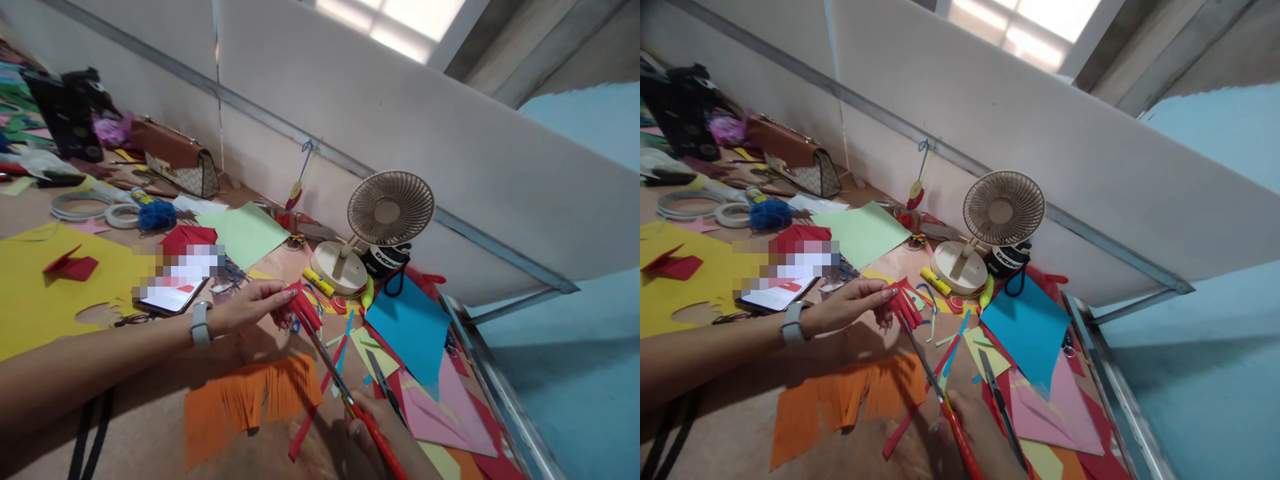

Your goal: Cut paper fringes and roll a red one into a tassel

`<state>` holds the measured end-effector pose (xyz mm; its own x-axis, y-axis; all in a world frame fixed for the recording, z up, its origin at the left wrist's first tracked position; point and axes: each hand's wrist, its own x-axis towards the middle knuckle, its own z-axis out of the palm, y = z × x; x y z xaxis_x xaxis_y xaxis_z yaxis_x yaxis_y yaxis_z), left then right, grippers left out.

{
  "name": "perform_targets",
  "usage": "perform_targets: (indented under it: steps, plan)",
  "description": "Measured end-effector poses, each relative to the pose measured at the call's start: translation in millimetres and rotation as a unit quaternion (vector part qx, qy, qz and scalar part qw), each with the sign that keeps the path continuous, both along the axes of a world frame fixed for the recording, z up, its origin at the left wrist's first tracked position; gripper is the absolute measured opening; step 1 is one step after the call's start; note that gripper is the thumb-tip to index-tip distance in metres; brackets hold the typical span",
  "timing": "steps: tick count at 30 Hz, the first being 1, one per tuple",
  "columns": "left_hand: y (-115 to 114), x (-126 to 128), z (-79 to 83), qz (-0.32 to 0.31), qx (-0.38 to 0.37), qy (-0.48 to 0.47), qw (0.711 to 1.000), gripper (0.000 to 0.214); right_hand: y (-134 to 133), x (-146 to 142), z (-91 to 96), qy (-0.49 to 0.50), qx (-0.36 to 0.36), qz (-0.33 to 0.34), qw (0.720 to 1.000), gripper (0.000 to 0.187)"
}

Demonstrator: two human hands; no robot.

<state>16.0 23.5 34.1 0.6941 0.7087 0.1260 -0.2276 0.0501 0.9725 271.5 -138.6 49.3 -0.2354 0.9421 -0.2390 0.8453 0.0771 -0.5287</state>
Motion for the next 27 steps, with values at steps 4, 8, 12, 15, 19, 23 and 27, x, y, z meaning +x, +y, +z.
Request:
perform_targets:
  steps: [4, 8, 12, 15, 19, 23, 27]
  plan:
    - [-0.3, 0.1, 0.9, 0.002, 0.012, -0.001, 1.000, 0.036, 0.4, 2.4, -0.3, 0.009, -0.018, 0.012, 1.000, 0.055]
    - [-0.8, 0.0, 0.7, 0.007, 0.017, 0.007, 1.000, 0.037, 0.4, 4.6, -0.5, 0.014, -0.032, 0.014, 0.999, 0.054]
    - [-1.5, 0.0, 0.3, 0.010, 0.023, 0.009, 1.000, 0.038, 0.1, 5.6, -1.2, 0.019, -0.044, 0.012, 0.999, 0.053]
    - [-1.5, 0.3, 0.4, 0.011, 0.023, 0.007, 1.000, 0.039, 0.0, 5.5, -1.2, 0.024, -0.050, 0.011, 0.998, 0.050]
    - [-1.2, 0.7, 1.7, 0.006, 0.019, 0.007, 1.000, 0.041, -1.1, 4.7, 1.0, 0.031, -0.055, 0.008, 0.998, 0.044]
    - [-1.6, 0.7, 3.2, 0.009, 0.020, 0.003, 1.000, 0.042, -3.4, 4.5, 5.3, 0.035, -0.063, -0.004, 0.997, 0.031]
    - [-2.1, 1.3, 1.9, 0.009, 0.028, 0.005, 1.000, 0.042, -4.5, 4.3, 7.9, 0.034, -0.065, -0.022, 0.997, 0.025]
